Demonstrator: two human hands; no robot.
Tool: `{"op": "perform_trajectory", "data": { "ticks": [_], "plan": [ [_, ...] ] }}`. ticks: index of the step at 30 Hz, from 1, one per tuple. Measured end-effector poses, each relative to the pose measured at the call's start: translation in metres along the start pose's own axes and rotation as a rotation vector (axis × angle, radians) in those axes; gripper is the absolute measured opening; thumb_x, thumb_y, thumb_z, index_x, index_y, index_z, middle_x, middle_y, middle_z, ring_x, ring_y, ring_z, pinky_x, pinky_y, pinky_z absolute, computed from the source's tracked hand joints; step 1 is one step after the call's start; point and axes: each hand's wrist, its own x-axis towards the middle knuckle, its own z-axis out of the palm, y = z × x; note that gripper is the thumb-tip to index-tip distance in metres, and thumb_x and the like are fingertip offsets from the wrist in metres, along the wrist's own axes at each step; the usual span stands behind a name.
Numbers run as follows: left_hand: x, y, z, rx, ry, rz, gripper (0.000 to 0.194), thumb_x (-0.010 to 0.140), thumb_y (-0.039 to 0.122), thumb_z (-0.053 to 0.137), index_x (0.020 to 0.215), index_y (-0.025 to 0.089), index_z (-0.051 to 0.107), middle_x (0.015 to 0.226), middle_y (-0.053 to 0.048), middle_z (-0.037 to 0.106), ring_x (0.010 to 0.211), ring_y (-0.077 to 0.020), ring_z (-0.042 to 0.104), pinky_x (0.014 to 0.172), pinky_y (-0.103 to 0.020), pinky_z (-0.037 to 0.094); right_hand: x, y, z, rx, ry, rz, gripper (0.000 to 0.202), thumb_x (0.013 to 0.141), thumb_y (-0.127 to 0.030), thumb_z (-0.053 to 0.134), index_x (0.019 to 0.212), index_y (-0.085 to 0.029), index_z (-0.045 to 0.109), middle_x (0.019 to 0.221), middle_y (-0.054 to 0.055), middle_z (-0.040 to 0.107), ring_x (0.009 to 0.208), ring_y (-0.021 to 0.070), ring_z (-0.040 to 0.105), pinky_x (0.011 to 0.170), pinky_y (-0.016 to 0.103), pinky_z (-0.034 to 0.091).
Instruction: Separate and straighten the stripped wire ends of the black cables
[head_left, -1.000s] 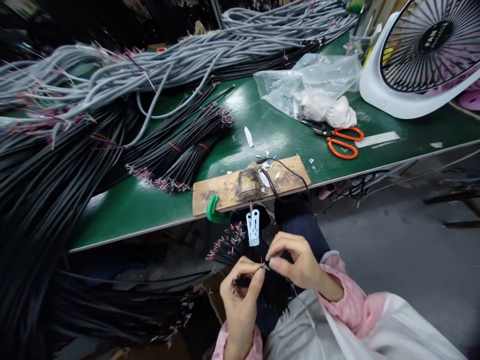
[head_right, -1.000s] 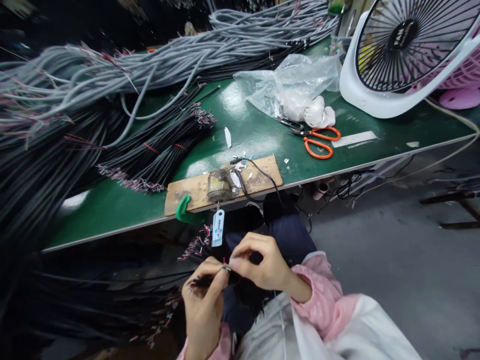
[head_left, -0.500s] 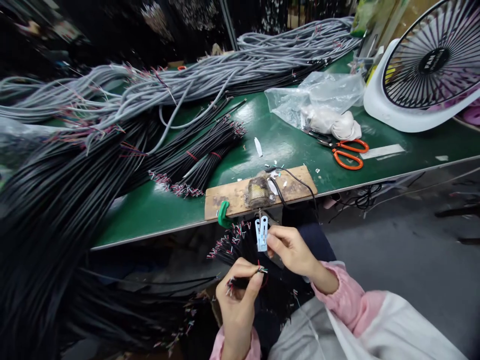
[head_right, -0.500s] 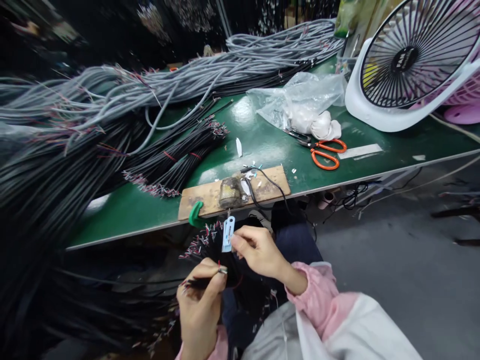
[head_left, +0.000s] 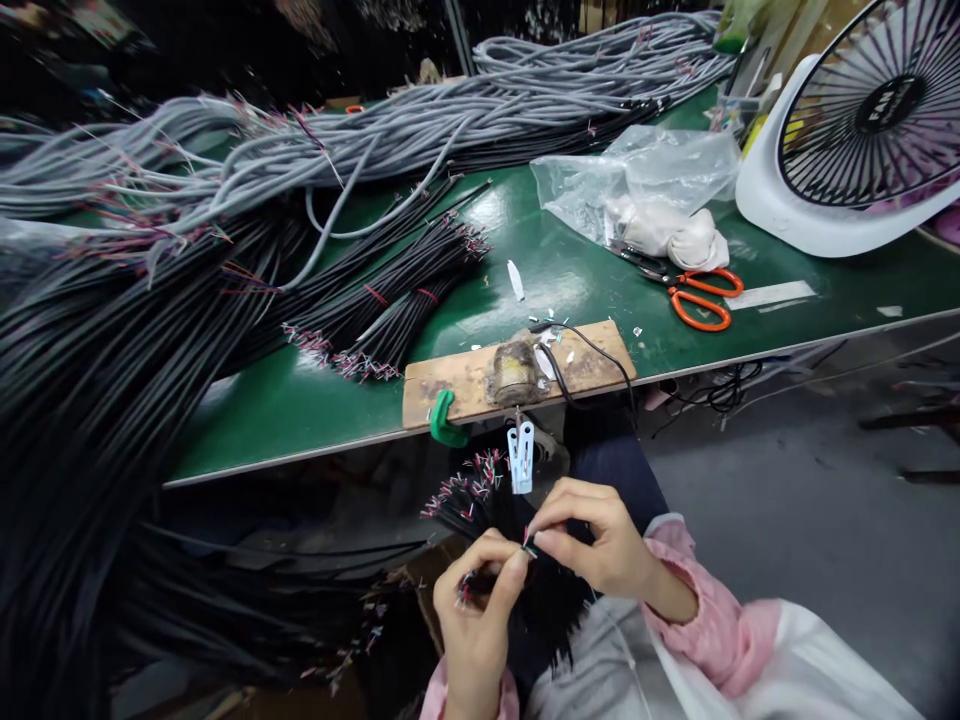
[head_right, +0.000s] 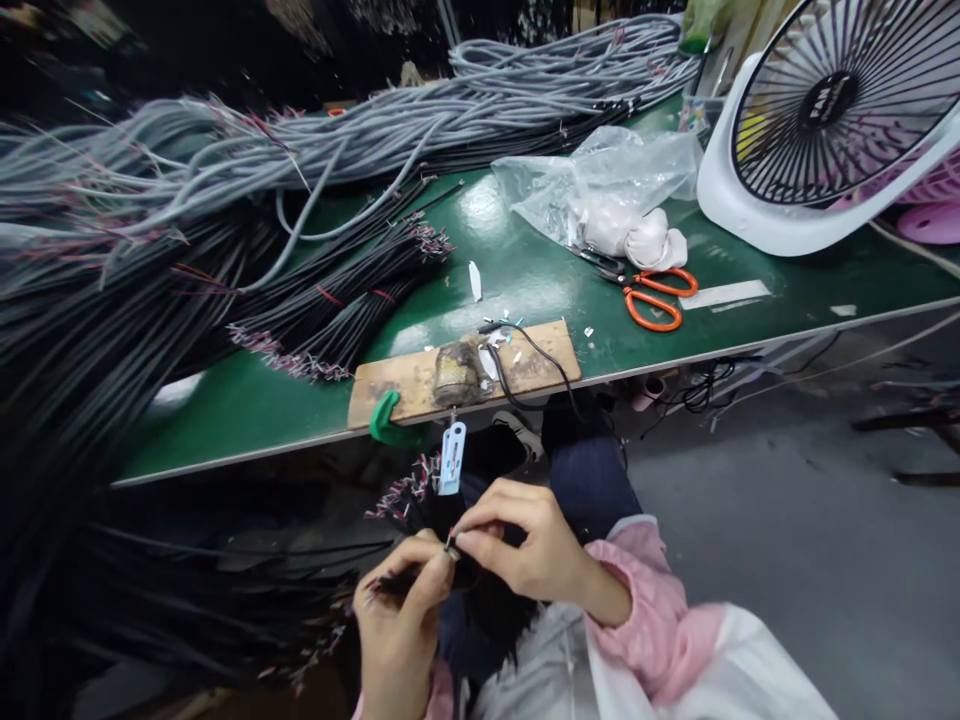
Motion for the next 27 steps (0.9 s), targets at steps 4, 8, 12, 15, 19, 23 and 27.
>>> {"op": "perform_trajectory", "data": {
  "ticks": [4, 8, 12, 15, 19, 23, 27],
  "plan": [
    [-0.004, -0.002, 0.0, -0.007, 0.0, -0.007, 0.028, 0.087, 0.029, 0.073, 0.062, 0.018, 0.064, 0.058, 0.004, 0.046, 0.056, -0.0128, 0.038, 0.053, -0.025, 0.03, -0.002, -0.002, 0.002, -0.003, -0.003, -0.022, 0.011, 0.092, -0.018, 0.069, 0.09, -0.011, 0.077, 0.077, 0.008, 0.07, 0.066, 0.0131, 0.062, 0.061, 0.022, 0.051],
    [-0.006, -0.003, 0.001, -0.004, -0.011, -0.009, 0.03, 0.087, 0.03, 0.072, 0.062, 0.018, 0.063, 0.059, 0.003, 0.046, 0.056, -0.0127, 0.038, 0.053, -0.025, 0.031, -0.005, -0.003, 0.002, -0.014, 0.008, -0.015, 0.011, 0.092, -0.018, 0.069, 0.088, -0.011, 0.077, 0.076, 0.007, 0.07, 0.066, 0.0133, 0.062, 0.061, 0.022, 0.05],
    [-0.008, -0.01, -0.001, -0.013, -0.008, -0.041, 0.034, 0.089, 0.034, 0.07, 0.06, 0.017, 0.061, 0.057, 0.003, 0.046, 0.053, -0.0117, 0.036, 0.051, -0.025, 0.029, -0.007, -0.004, 0.004, -0.025, 0.005, -0.012, 0.013, 0.093, -0.021, 0.068, 0.087, -0.011, 0.076, 0.076, 0.007, 0.069, 0.066, 0.0139, 0.061, 0.061, 0.023, 0.05],
    [-0.009, -0.016, -0.003, -0.047, -0.011, -0.082, 0.04, 0.089, 0.04, 0.069, 0.058, 0.017, 0.057, 0.053, 0.004, 0.042, 0.05, -0.0107, 0.032, 0.048, -0.025, 0.025, -0.007, -0.003, 0.005, -0.041, 0.002, 0.008, 0.018, 0.095, -0.025, 0.066, 0.087, -0.012, 0.076, 0.074, 0.007, 0.069, 0.065, 0.0145, 0.06, 0.06, 0.025, 0.05],
    [-0.009, -0.023, -0.005, -0.117, -0.014, -0.106, 0.047, 0.089, 0.044, 0.069, 0.055, 0.018, 0.051, 0.051, 0.006, 0.034, 0.048, -0.0092, 0.026, 0.046, -0.025, 0.021, -0.007, -0.001, 0.007, 0.002, -0.049, 0.041, 0.026, 0.098, -0.034, 0.063, 0.089, -0.014, 0.076, 0.075, 0.007, 0.07, 0.065, 0.015, 0.061, 0.059, 0.025, 0.051],
    [-0.008, -0.024, -0.003, -0.18, -0.045, -0.144, 0.049, 0.086, 0.05, 0.071, 0.055, 0.018, 0.05, 0.053, 0.007, 0.03, 0.048, -0.0084, 0.022, 0.045, -0.023, 0.02, -0.008, 0.002, 0.009, 0.048, -0.08, 0.072, 0.027, 0.097, -0.038, 0.063, 0.091, -0.014, 0.076, 0.076, 0.007, 0.069, 0.065, 0.0149, 0.062, 0.059, 0.025, 0.051],
    [-0.009, -0.025, 0.001, -0.248, -0.067, -0.188, 0.052, 0.083, 0.053, 0.073, 0.053, 0.019, 0.047, 0.052, 0.008, 0.026, 0.047, -0.0074, 0.018, 0.043, -0.022, 0.017, -0.01, 0.006, 0.011, 0.039, -0.099, 0.087, 0.03, 0.097, -0.041, 0.063, 0.089, -0.015, 0.075, 0.075, 0.006, 0.069, 0.065, 0.0151, 0.061, 0.06, 0.025, 0.051]
  ]
}}
